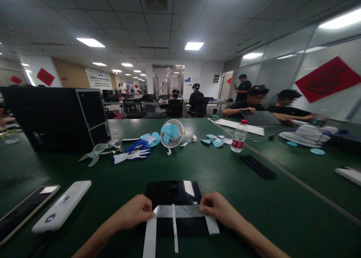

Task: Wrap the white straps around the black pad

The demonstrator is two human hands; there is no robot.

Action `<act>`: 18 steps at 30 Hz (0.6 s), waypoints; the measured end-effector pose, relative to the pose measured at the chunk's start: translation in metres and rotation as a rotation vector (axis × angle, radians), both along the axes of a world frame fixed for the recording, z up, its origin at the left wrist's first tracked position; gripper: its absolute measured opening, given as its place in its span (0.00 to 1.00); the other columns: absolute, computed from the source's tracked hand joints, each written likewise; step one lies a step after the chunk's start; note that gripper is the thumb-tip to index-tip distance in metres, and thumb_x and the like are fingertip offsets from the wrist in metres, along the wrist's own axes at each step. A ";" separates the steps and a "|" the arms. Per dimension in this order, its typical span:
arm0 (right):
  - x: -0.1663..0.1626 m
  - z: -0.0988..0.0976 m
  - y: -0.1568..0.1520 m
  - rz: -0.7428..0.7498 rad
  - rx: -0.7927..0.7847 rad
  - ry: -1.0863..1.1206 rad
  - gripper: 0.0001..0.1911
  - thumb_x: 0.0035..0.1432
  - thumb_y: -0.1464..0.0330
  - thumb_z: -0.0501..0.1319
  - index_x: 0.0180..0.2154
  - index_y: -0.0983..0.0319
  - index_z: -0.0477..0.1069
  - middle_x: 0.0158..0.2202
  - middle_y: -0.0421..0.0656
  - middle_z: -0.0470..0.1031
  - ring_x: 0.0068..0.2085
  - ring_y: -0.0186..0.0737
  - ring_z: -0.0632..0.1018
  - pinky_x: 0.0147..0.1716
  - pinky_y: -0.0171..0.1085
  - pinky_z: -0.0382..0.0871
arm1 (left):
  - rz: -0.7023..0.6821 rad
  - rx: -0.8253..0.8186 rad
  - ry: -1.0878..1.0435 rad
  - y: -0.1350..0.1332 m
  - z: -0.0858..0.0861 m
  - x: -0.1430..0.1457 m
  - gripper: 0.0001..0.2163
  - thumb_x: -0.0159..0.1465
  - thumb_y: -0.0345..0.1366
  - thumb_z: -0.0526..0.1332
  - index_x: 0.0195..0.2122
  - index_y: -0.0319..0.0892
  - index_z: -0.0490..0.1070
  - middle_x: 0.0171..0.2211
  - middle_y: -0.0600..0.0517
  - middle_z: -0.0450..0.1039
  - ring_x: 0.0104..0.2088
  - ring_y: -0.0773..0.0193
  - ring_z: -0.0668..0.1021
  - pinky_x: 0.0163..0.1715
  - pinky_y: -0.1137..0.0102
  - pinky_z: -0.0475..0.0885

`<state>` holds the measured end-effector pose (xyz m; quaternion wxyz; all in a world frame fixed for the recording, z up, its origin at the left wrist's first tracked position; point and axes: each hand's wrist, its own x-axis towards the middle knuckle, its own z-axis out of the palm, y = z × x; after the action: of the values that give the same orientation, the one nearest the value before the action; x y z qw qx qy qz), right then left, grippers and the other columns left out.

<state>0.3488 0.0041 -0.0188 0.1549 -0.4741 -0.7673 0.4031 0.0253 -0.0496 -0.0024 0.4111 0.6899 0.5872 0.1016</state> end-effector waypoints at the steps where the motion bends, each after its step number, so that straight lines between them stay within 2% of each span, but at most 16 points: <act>1: 0.000 0.000 0.000 0.003 0.011 -0.005 0.14 0.56 0.61 0.60 0.36 0.65 0.75 0.34 0.43 0.77 0.34 0.37 0.75 0.31 0.33 0.66 | -0.002 0.006 0.012 0.000 0.001 0.000 0.13 0.58 0.44 0.58 0.32 0.38 0.74 0.31 0.52 0.73 0.32 0.64 0.74 0.31 0.70 0.66; 7: 0.000 -0.003 0.000 -0.008 0.063 -0.026 0.13 0.55 0.61 0.61 0.37 0.64 0.74 0.34 0.42 0.76 0.34 0.36 0.75 0.31 0.32 0.66 | -0.027 0.056 0.084 -0.002 -0.001 0.000 0.13 0.59 0.44 0.57 0.31 0.39 0.73 0.30 0.52 0.73 0.32 0.63 0.74 0.30 0.71 0.66; 10: -0.002 -0.001 -0.003 -0.033 0.114 -0.084 0.12 0.54 0.62 0.62 0.37 0.63 0.73 0.34 0.42 0.76 0.33 0.36 0.75 0.29 0.32 0.65 | -0.054 0.160 0.153 -0.003 0.000 0.001 0.10 0.60 0.42 0.58 0.34 0.42 0.72 0.32 0.53 0.72 0.33 0.63 0.74 0.32 0.70 0.67; 12: -0.003 0.002 -0.005 -0.046 0.155 -0.132 0.12 0.52 0.62 0.63 0.37 0.63 0.73 0.33 0.41 0.75 0.32 0.35 0.74 0.28 0.31 0.63 | -0.134 0.251 0.144 -0.005 0.002 0.003 0.09 0.61 0.39 0.56 0.41 0.46 0.71 0.38 0.54 0.71 0.37 0.64 0.73 0.36 0.70 0.67; 14: -0.004 0.004 -0.006 -0.047 0.191 -0.173 0.11 0.52 0.62 0.63 0.35 0.62 0.72 0.32 0.40 0.74 0.31 0.35 0.73 0.27 0.31 0.62 | -0.269 0.303 0.110 -0.007 0.006 0.008 0.14 0.63 0.33 0.53 0.48 0.52 0.69 0.44 0.54 0.69 0.42 0.64 0.72 0.41 0.69 0.67; 16: -0.005 0.006 -0.006 -0.019 0.204 -0.191 0.09 0.54 0.63 0.61 0.34 0.62 0.73 0.31 0.40 0.74 0.31 0.34 0.73 0.26 0.31 0.61 | -0.371 0.328 0.123 -0.008 0.009 0.013 0.19 0.63 0.28 0.51 0.50 0.55 0.68 0.46 0.54 0.67 0.44 0.64 0.71 0.42 0.69 0.66; 18: -0.005 0.009 -0.009 0.012 0.250 -0.197 0.08 0.56 0.65 0.59 0.34 0.63 0.73 0.32 0.41 0.75 0.32 0.35 0.73 0.29 0.32 0.63 | -0.401 0.358 0.171 -0.009 0.011 0.018 0.19 0.63 0.26 0.50 0.49 0.56 0.69 0.45 0.54 0.67 0.44 0.64 0.71 0.42 0.69 0.66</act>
<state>0.3434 -0.0045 -0.0096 0.1341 -0.4837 -0.8258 0.2571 0.0431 -0.0588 0.0083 0.2434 0.8600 0.4442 0.0616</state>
